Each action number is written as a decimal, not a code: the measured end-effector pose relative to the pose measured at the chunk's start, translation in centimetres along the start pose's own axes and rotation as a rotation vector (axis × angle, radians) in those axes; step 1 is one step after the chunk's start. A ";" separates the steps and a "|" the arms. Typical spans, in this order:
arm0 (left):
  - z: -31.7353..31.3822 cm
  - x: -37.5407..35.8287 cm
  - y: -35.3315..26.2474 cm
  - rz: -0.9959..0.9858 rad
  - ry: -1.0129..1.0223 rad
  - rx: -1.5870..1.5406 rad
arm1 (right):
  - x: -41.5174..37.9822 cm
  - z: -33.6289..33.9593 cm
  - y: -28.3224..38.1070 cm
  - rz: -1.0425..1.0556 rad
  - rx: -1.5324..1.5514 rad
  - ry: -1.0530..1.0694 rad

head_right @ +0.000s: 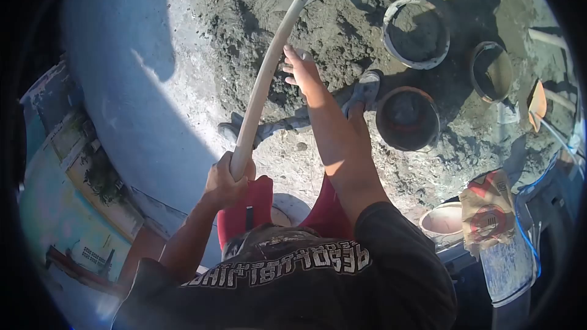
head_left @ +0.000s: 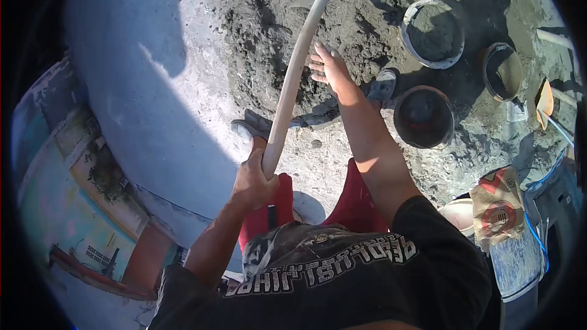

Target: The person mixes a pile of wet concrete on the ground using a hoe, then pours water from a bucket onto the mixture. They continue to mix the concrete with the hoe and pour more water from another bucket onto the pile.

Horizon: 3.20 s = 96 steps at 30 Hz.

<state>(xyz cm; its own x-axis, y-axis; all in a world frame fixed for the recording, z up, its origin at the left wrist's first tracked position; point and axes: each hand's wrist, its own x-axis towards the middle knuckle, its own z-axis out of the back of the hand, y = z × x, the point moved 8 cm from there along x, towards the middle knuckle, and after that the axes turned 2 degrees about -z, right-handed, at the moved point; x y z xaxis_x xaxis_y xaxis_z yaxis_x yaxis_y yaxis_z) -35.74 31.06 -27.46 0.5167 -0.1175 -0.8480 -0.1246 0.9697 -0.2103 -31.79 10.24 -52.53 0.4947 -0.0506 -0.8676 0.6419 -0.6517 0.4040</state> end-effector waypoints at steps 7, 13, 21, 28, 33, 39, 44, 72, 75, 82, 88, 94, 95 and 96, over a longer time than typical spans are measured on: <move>-20.4 -1.4 12.9 0.001 0.067 -0.265 | -0.5 -3.4 -9.7 -0.094 -0.244 -0.184; -18.6 4.9 16.0 -0.160 -0.206 -0.643 | 3.8 -12.6 -6.6 0.177 -0.448 -0.174; -6.9 5.2 17.2 -0.076 -0.282 -1.101 | 13.1 -27.5 -5.2 0.223 -1.527 -0.233; -12.3 -10.9 19.6 0.226 0.092 -1.323 | 0.2 -22.9 -17.4 -0.072 -1.762 -0.366; -15.3 -16.2 17.2 0.194 0.116 -1.279 | -5.3 -17.5 -22.0 -0.267 -1.735 -0.254; -18.3 -15.8 14.7 0.132 0.211 -1.312 | -0.2 -14.9 -23.0 -0.314 -1.244 -0.167; -12.8 -16.9 13.8 0.008 0.117 -1.276 | 0.9 -15.8 -21.8 -0.366 -0.801 0.064; -9.8 -15.7 5.8 -0.611 0.565 0.128 | -27.4 23.5 -8.4 0.196 0.242 -0.730; -19.3 -5.4 14.0 -0.504 0.502 0.346 | -22.7 26.6 -14.8 0.121 0.324 -0.790; -28.0 -2.0 19.4 -0.144 0.185 0.340 | -27.5 25.4 -16.3 0.279 0.441 -0.785; -26.4 -9.7 16.1 -0.488 0.376 -0.012 | -34.0 20.4 -10.3 0.446 0.441 -0.518; -23.8 -14.5 8.6 -0.628 0.356 -0.423 | -27.9 12.9 1.1 0.472 0.149 -0.426; -23.2 -14.0 6.8 -0.599 0.359 -0.455 | -24.7 11.9 3.5 0.490 0.016 -0.414; -22.7 -12.4 5.0 -0.537 0.338 -0.453 | -20.6 11.4 5.4 0.453 -0.140 -0.415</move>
<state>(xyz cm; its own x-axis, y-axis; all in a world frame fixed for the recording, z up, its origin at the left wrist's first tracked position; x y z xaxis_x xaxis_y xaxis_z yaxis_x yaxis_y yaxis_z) -62.04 32.53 -29.05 0.3272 -0.6758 -0.6605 -0.3015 0.5878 -0.7508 -45.23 -0.90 -35.77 0.4852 -0.6060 -0.6304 0.5063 -0.3931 0.7675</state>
